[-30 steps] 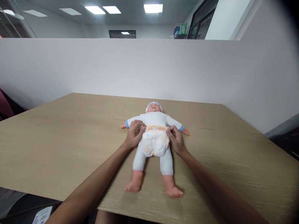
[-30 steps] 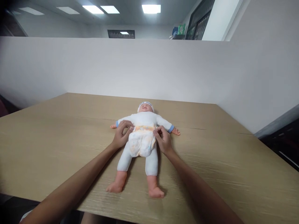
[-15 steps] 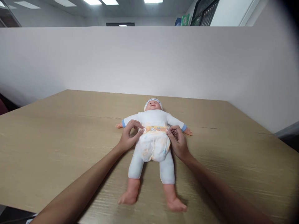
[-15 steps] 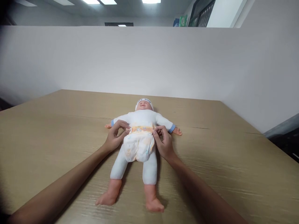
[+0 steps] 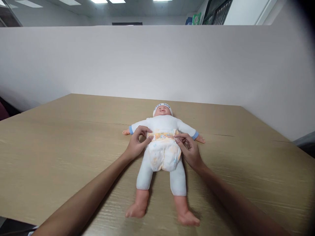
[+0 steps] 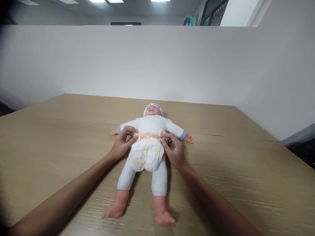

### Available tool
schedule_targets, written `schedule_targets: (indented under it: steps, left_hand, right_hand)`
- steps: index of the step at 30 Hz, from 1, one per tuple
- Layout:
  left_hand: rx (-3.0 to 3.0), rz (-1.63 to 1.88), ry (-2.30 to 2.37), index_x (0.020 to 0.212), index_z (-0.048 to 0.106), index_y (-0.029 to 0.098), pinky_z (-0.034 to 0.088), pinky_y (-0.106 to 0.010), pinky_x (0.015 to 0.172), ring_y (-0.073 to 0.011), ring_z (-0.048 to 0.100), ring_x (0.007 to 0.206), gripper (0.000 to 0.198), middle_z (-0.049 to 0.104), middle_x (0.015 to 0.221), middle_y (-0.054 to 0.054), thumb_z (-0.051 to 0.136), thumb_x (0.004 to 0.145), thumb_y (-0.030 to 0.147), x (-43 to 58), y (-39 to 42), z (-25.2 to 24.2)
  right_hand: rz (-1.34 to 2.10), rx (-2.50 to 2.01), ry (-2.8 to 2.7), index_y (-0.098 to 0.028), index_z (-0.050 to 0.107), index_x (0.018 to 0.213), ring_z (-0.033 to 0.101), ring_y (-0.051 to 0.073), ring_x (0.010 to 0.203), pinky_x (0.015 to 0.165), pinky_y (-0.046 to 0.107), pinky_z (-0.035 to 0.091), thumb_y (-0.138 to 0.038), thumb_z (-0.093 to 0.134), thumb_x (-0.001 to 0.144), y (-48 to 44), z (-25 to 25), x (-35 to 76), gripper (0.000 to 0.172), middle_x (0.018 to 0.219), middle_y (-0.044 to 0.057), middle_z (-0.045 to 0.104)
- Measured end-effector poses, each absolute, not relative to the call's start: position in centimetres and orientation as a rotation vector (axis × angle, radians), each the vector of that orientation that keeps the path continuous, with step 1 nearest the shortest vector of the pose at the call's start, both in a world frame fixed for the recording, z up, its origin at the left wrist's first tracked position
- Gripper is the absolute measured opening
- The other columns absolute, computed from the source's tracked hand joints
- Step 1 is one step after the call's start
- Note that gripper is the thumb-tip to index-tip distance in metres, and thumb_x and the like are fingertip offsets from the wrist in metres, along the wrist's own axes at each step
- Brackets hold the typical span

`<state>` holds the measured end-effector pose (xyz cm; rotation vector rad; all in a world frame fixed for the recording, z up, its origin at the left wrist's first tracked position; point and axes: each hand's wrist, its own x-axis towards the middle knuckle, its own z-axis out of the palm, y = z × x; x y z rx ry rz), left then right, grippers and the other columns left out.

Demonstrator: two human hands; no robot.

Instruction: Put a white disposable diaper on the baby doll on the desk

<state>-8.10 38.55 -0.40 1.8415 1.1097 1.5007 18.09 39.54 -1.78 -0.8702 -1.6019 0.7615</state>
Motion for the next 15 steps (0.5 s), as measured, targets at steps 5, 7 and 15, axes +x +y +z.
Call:
schedule_targets:
  steps: [5,7,15]
  left_hand:
    - [1.786,1.411,1.176,0.121,0.064,0.025,0.045,-0.036,0.099,-0.0214,0.055,0.102,0.029,0.062,0.118,-0.006,0.065,0.098,0.043,-8.2,38.9,-0.7]
    - [1.779,1.413,1.185,0.117,0.065,0.024,0.045,-0.036,0.098,-0.0216,0.055,0.102,0.027,0.062,0.116,-0.006,0.063,0.1,0.044,-8.3,39.0,-0.9]
    - [1.614,1.333,1.059,0.106,0.06,0.022,0.045,-0.031,0.079,-0.0191,0.052,0.089,0.027,0.058,0.107,-0.005,0.065,0.097,0.046,-8.5,39.3,-1.0]
  right_hand:
    - [0.719,-0.848,-1.55,-0.028,0.075,0.102,0.062,0.024,0.098,0.089,0.038,0.052,-0.042,0.067,0.099,40.0,-1.8,18.4,0.017,0.102,0.005,0.065]
    - [0.758,-0.849,-1.461,-0.029,0.071,0.115,0.063,0.026,0.112,0.099,0.041,0.051,-0.046,0.066,0.099,40.3,-1.9,18.4,0.025,0.118,0.008,0.067]
    - [0.999,-0.95,-1.43,-0.026,0.067,0.117,0.064,0.027,0.116,0.102,0.042,0.053,-0.063,0.065,0.094,41.5,-2.9,18.5,0.044,0.122,0.009,0.071]
